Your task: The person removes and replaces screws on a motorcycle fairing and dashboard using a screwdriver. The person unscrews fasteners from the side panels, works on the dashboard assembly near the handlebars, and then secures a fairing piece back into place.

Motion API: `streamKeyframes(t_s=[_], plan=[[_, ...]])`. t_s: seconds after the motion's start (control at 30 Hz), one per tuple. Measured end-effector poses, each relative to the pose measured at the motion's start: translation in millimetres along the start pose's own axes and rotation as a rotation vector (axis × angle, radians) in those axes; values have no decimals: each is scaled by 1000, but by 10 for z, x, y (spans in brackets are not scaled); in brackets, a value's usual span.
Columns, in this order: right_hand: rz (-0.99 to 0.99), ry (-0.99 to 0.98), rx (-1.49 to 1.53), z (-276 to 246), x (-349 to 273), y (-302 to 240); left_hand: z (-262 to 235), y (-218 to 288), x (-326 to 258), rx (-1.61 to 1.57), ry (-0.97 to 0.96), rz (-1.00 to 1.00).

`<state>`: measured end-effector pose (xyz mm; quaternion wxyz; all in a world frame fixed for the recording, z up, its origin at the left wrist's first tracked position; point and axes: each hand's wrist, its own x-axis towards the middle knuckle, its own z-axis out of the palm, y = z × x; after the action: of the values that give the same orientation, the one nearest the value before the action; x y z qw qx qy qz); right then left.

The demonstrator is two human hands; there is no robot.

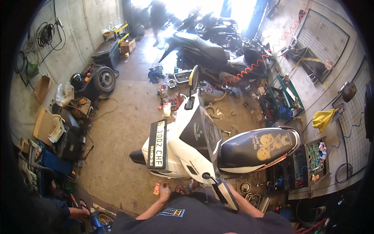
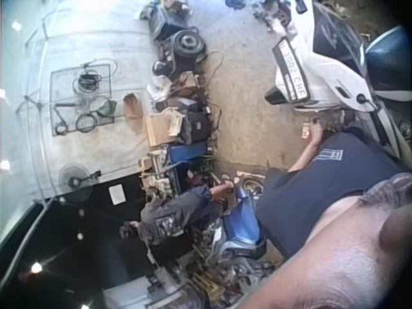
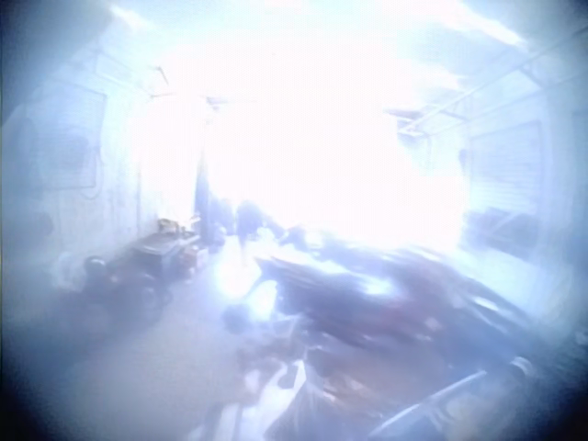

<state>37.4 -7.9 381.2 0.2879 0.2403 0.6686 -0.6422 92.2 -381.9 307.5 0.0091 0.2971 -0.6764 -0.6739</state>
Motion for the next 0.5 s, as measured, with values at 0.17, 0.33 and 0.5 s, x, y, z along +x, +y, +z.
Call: streamKeyframes(t_s=[0.17,0.33,0.5], plan=[[-146,82,-142,955,-794,-1091,136,-483,92,-533,-312,-600],[-289,82,113,1195,-465,-864,685,-87,374,-1002,-241,-547],[-171,-68,273,1678,-632,-1210,599,-60,807,-1218,-154,-584]])
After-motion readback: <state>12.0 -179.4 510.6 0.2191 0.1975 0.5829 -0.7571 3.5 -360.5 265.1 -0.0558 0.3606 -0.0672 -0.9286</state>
